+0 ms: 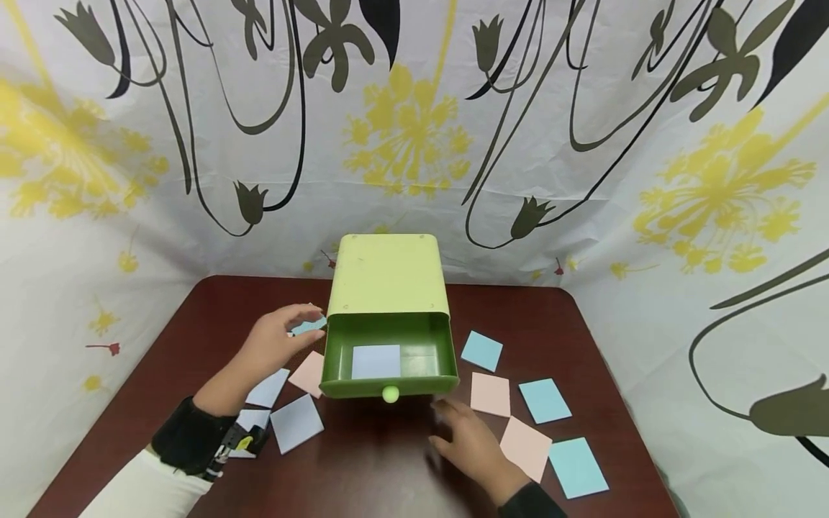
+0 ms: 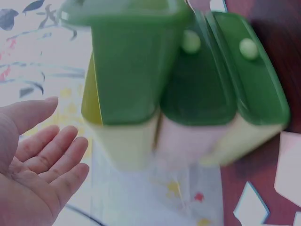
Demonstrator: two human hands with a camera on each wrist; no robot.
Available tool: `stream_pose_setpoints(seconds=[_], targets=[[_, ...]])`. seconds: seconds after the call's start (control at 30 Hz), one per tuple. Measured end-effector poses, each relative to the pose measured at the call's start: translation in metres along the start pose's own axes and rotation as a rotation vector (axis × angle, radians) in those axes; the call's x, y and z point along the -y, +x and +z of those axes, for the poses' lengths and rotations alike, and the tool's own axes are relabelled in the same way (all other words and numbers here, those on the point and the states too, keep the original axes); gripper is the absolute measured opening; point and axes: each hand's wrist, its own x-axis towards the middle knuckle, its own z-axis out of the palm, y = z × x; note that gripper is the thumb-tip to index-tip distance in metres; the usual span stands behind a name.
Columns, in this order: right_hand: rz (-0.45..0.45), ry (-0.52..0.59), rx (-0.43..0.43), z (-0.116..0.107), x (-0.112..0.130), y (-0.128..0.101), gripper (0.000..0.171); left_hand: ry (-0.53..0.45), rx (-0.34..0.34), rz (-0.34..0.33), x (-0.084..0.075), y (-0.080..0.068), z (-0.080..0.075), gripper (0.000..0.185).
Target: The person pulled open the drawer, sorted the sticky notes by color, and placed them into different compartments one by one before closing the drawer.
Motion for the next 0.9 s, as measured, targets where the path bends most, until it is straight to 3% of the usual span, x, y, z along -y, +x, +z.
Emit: stream_pose_setpoints(seconds=[0.23,0.43,0.67,0.9], targets=[[-0.058,-0.036,0.015,0.004,0.011,0.007,0.052,0.0,-0.057,-0.072,0.036,-0.011,-0.018,0.046],[-0.136,-0.047,0.024,0.011,0.021,0.013,0.052,0.084,-0.085,-0.164,0.072,-0.019,-0.023,0.05],[-0.186,-0.082,0.062,0.017,0.032,0.022,0.052,0.172,-0.108,-0.311,0.112,-0.026,-0.019,0.055],[-0.223,-0.152,0.125,0.024,0.048,0.027,0.051,0.243,-0.108,-0.405,0.148,-0.031,-0.004,0.065]])
